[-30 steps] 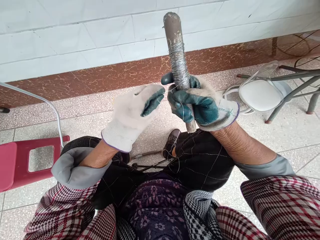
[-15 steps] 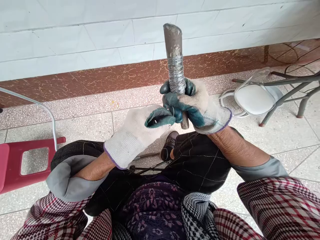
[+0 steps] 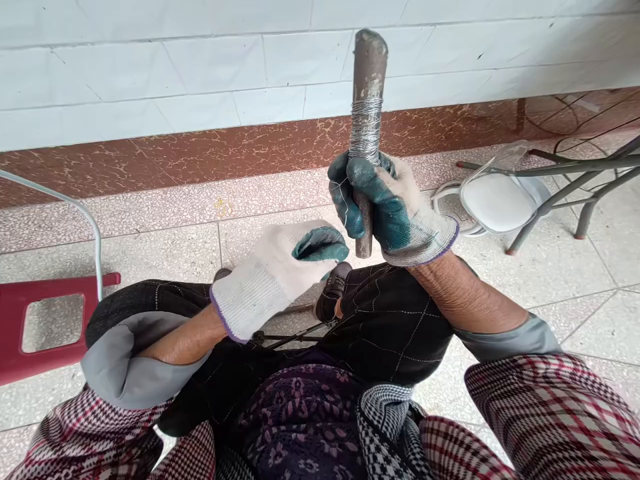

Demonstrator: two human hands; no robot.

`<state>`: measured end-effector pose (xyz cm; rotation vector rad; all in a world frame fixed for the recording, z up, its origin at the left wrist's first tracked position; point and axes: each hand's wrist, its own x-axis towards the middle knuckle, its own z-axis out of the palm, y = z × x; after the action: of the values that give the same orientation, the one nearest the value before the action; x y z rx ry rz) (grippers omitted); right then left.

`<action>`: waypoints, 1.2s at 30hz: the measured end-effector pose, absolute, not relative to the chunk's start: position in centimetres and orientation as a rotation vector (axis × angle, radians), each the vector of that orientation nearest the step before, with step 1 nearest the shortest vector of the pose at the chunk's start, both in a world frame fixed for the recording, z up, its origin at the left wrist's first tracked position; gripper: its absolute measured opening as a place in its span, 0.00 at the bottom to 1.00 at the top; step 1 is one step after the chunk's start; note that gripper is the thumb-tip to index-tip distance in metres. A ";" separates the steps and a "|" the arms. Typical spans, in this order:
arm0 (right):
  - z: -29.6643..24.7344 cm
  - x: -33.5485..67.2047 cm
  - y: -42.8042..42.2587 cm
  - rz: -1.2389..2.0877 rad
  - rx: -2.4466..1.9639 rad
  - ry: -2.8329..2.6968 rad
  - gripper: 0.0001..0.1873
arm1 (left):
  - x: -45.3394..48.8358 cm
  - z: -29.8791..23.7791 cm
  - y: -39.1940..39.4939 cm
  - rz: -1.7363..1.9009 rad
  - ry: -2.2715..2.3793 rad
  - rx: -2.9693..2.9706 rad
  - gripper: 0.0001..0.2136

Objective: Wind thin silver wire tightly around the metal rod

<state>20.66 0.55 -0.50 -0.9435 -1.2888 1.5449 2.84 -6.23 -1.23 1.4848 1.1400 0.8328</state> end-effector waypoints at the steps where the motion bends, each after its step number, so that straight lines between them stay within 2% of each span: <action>1: -0.5 20.8 0.5 1.540 -0.946 -1.282 0.17 | 2.6 -1.3 -6.3 0.822 1.140 1.517 0.02; 8: -0.5 20.9 0.6 1.560 -0.837 -1.269 0.11 | 1.4 -0.2 -7.2 0.742 1.279 1.821 0.04; 14: -1.8 21.3 1.6 1.520 -0.804 -1.283 0.18 | 1.2 1.2 -7.8 0.803 1.310 1.909 0.05; 19: -1.3 21.8 1.2 1.515 -0.780 -1.312 0.12 | 1.2 0.2 -7.3 0.646 1.311 2.049 0.07; 23: -1.0 21.9 0.9 1.511 -0.786 -1.294 0.08 | 1.5 -0.4 -6.9 0.681 1.322 1.910 0.07; 30: -1.0 21.9 0.7 1.468 -0.819 -1.289 0.13 | 1.2 1.3 -7.7 0.778 1.142 1.573 0.11; 36: -0.5 21.9 0.3 1.498 -0.740 -1.292 0.08 | 0.6 3.2 -7.7 0.813 1.100 1.391 0.14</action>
<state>21.89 0.25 -0.45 -0.7401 -1.2923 1.4977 0.62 -7.66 3.17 1.3913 1.0997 0.8133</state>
